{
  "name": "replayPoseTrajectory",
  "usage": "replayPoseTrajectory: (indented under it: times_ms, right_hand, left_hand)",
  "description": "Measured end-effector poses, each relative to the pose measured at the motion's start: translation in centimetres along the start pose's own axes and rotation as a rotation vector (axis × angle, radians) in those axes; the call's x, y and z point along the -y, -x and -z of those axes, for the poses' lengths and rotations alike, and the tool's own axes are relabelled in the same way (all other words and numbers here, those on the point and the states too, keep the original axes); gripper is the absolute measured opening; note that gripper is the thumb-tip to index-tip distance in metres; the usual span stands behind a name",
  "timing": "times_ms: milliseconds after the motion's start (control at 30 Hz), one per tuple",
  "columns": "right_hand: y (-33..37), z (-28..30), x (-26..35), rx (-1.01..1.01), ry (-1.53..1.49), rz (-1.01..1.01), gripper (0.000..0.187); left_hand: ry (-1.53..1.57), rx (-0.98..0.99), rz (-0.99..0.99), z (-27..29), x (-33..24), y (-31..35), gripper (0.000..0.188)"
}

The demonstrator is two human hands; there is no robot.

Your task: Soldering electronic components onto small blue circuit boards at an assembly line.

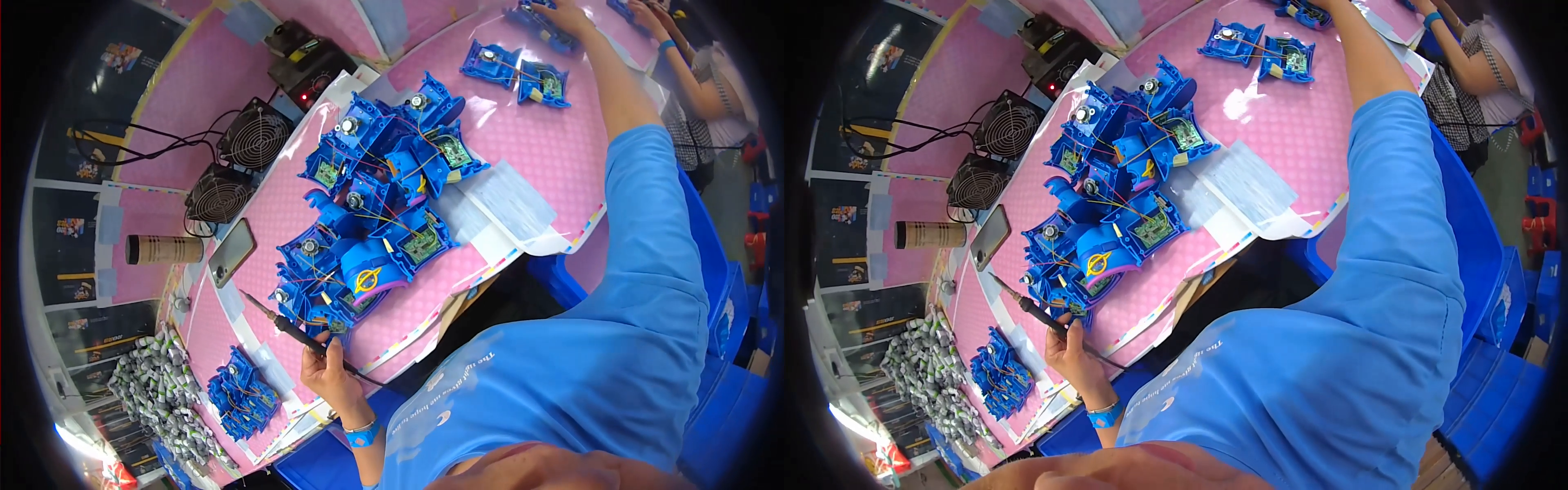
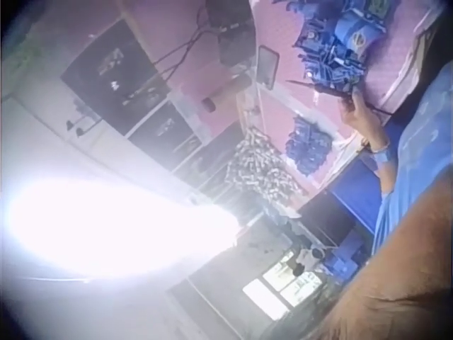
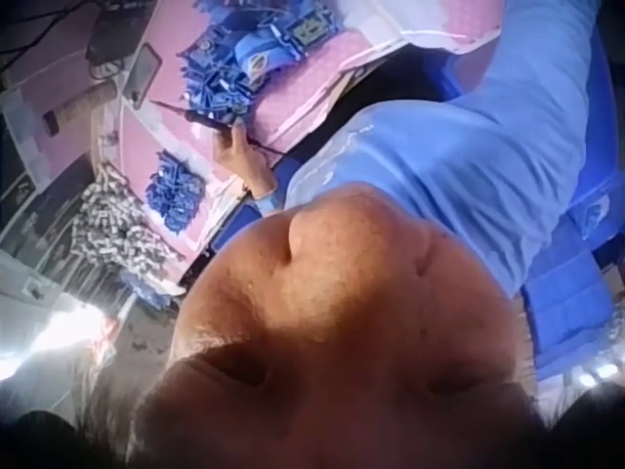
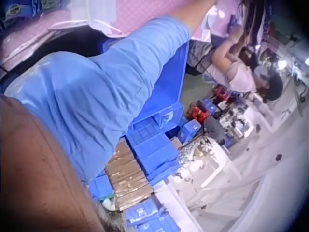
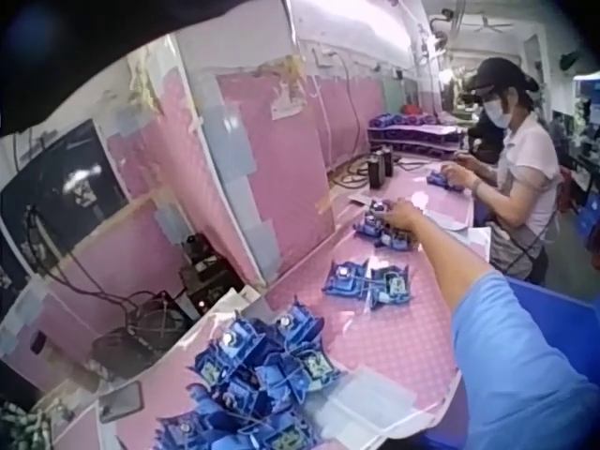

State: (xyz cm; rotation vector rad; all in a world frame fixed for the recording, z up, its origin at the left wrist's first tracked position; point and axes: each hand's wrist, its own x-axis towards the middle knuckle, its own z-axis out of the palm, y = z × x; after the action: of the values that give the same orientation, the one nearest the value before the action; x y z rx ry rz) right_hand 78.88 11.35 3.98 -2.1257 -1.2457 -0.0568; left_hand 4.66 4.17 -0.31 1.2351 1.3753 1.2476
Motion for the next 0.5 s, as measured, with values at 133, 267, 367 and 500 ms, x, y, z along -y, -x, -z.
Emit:
replayPoseTrajectory:
  times_ms: [133, 267, 367, 500]
  right_hand:
    - [-0.7, -1.5, -1.1, -0.070, 0.281, -0.132, 0.070]
    - [2.7, -1.3, 5.4, 0.212, 0.179, -0.199, 0.069]
    - [6.0, -3.1, 7.4, 0.106, 0.251, 0.099, 0.046]
    - [10.4, -4.6, 10.0, -0.049, 0.369, 0.436, 0.044]
  left_hand:
    - [-0.040, -0.074, -0.005, 0.6, -0.6, 0.5, 0.016]
    - [-0.032, -0.168, 0.005, 1.9, -0.5, 0.9, 0.017]
    - [-0.058, -0.171, 0.025, 2.1, -1.0, 1.1, 0.016]
    - [-0.046, -0.138, 0.022, 2.4, -1.5, 1.2, 0.017]
